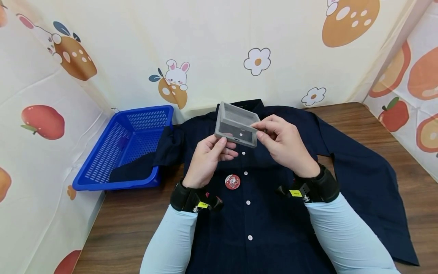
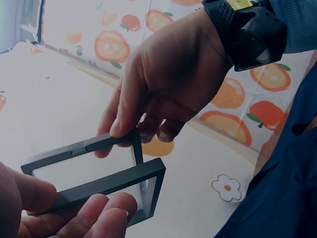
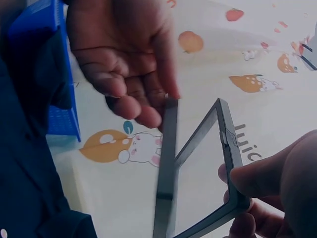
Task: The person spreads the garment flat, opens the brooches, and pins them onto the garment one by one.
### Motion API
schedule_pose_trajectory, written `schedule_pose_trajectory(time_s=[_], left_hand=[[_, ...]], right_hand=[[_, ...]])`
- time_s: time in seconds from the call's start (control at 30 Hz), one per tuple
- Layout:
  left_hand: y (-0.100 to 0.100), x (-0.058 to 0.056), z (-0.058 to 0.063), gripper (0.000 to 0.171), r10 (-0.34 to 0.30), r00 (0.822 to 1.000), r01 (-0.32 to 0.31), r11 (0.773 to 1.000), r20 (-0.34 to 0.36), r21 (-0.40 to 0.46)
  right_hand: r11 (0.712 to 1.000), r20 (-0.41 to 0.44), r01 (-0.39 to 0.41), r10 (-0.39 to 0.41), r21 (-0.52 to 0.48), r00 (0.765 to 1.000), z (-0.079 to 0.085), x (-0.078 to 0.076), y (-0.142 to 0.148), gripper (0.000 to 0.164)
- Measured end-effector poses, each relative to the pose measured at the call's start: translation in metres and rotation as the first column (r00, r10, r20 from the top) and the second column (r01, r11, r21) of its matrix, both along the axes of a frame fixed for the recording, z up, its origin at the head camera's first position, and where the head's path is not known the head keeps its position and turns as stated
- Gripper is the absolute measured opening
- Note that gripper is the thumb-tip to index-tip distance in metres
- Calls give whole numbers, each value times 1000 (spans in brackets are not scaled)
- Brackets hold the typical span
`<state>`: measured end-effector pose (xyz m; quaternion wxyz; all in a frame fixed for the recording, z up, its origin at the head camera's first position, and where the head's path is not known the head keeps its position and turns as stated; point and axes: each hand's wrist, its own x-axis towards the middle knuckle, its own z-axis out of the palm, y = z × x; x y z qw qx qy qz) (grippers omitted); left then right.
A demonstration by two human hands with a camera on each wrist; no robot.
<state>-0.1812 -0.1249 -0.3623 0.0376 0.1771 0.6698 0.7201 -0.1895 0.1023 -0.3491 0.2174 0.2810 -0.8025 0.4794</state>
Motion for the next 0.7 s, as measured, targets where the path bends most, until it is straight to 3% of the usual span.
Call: schedule_pose_trajectory(time_s=[0.13, 0.4, 0.7], left_hand=[[0, 1, 1, 31, -3, 1000, 3, 1000, -8, -6], [-1, 0, 0, 35, -12, 1000, 12, 1000, -17, -9], [-2, -1, 1, 60, -28, 1000, 28, 999, 2, 16]], right_hand=[[998, -68, 16, -12, 62, 998, -3, -1, -4, 19], [991, -112, 47, -34, 122, 993, -6, -3, -8, 20], [981, -175, 48, -14, 188, 984, -8, -2, -11, 20]])
